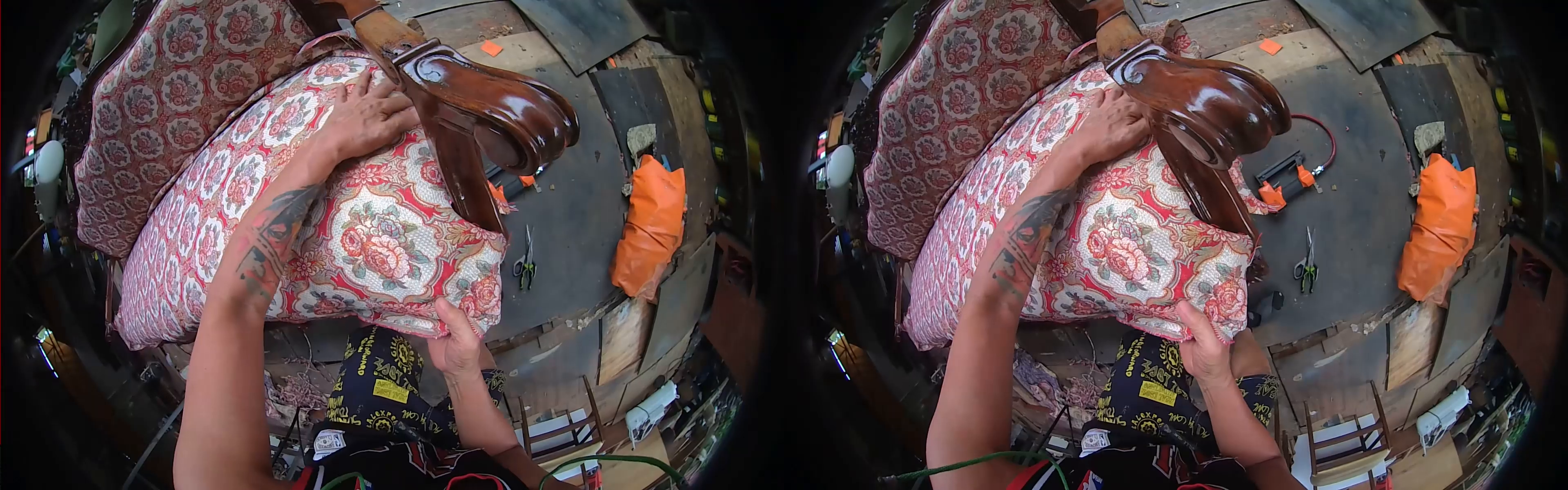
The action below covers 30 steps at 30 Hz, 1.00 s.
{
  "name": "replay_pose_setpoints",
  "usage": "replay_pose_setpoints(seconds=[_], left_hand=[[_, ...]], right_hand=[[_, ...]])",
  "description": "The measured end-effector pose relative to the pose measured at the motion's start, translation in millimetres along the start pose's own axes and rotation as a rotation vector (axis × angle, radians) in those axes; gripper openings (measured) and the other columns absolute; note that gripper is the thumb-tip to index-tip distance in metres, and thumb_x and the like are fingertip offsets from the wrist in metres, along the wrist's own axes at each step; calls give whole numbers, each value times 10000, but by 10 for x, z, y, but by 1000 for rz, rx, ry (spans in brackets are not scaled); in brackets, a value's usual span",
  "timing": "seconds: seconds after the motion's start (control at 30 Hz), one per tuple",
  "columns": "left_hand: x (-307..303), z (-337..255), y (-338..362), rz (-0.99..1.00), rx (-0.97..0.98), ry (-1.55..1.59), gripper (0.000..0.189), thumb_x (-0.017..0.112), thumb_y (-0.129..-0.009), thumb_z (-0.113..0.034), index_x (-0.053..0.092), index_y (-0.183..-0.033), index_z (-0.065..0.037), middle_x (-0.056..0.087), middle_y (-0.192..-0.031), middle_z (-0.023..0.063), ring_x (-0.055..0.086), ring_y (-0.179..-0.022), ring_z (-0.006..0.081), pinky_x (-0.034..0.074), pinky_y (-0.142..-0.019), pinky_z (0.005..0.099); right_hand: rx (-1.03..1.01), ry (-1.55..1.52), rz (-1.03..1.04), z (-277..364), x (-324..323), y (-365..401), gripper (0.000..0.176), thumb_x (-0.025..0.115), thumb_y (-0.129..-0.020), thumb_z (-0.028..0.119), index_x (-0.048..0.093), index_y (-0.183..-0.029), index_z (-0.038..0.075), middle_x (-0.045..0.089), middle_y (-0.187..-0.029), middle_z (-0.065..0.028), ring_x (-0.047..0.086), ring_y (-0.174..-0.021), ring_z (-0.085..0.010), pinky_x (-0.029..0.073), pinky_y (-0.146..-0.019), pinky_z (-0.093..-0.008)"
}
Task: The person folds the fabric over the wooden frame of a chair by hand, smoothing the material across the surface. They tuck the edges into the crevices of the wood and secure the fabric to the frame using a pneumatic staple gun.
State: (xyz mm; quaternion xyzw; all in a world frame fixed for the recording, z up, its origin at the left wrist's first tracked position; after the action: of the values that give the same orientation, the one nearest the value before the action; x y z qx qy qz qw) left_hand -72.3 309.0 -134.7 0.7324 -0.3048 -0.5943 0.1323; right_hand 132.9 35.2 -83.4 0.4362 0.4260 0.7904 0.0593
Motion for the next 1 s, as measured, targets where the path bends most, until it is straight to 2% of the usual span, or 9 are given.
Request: replay_pose_setpoints(seconds=[0.17, 0.33, 0.57, 0.6, 0.73, 0.83, 0.87, 0.9, 1.0], left_hand=[[128, -248, -21, -293, 183, 0, 472, 504, -1015, -461, 667, -1408, -259, 599, -1494, 120, 416, -1488, 403, 210, -1175, 813], [135, -323, 1, -381, 260, 130, 496, 519, -1008, -454, 656, -1420, -214, 583, -1517, 132, 444, -1463, 395, 215, -1174, 794], [301, -49, -147, -370, 317, -28, 684, 546, -1016, -538, 473, -1594, -179, 444, -1660, 170, 395, -1523, 423, 227, -1157, 808], [112, -155, -83, -349, 281, -81, 626, 582, -1045, -438, 501, -1563, -96, 551, -1569, 175, 523, -1437, 362, 366, -1149, 698], [-208, -382, 198, -354, 232, 223, 538, 580, -1066, -348, 546, -1517, -57, 605, -1500, 161, 574, -1373, 313, 427, -1131, 589], [-204, -329, 394, -341, 121, 533, 453, 577, -1086, -259, 590, -1471, -19, 660, -1431, 146, 625, -1308, 265, 487, -1113, 480], [-173, -180, 517, -411, 124, 521, 347, 552, -1105, -138, 654, -1389, 32, 710, -1332, 106, 660, -1186, 190, 509, -1049, 302], [-28, -123, 633, -198, -81, 569, 363, 511, -1133, -172, 654, -1398, 31, 666, -1437, 157, 626, -1308, 260, 462, -1139, 355], [98, 72, 881, -352, 164, 247, 405, 463, -1149, -220, 621, -1431, 24, 510, -1620, 197, 369, -1580, 367, 282, -1298, 420]], right_hand=[[-81, 39, 157, 57, 212, -12, 725, 737, -1010, 103, 370, -1634, 59, 538, -1577, -121, 539, -1438, -277, 422, -1225, -502], [-216, 481, 17, 208, 262, -9, 593, 743, -1038, 128, 482, -1562, 38, 597, -1511, -84, 565, -1381, -213, 434, -1185, -404], [-343, 397, -1, 176, 152, -127, 482, 700, -1074, 173, 533, -1496, 11, 632, -1424, -88, 594, -1289, -194, 455, -1125, -372], [-429, 465, -8, 215, 155, -94, 495, 700, -1085, 242, 540, -1482, -6, 643, -1390, -102, 602, -1256, -205, 459, -1100, -370], [-450, 522, -11, 281, 219, -19, 493, 707, -1075, 240, 556, -1469, -15, 649, -1429, -152, 617, -1299, -252, 459, -1118, -390], [-583, 575, -111, 320, 94, -3, 430, 739, -1047, 281, 646, -1364, 5, 754, -1238, -185, 727, -1147, -303, 539, -1012, -414], [-464, 736, -85, 256, 31, -33, 513, 737, -1053, 214, 548, -1471, -15, 653, -1409, -109, 604, -1279, -215, 451, -1124, -361], [-315, 743, -57, 199, -43, -99, 523, 739, -1052, 224, 546, -1478, -11, 650, -1414, -104, 597, -1285, -207, 448, -1128, -357], [-245, 721, -80, 46, -138, -193, 486, 735, -1046, 304, 608, -1423, 24, 708, -1318, -138, 656, -1234, -270, 491, -1075, -383]])
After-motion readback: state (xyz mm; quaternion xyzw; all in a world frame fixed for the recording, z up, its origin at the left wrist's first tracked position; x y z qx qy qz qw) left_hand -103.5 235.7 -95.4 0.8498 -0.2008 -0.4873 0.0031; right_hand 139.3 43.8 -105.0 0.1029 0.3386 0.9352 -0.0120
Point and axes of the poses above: each hand's wrist, its own y-axis away from the middle knuckle, its own x-axis out of the palm, z = x × y, the point moved 9 cm from there along -y, towards the middle knuckle
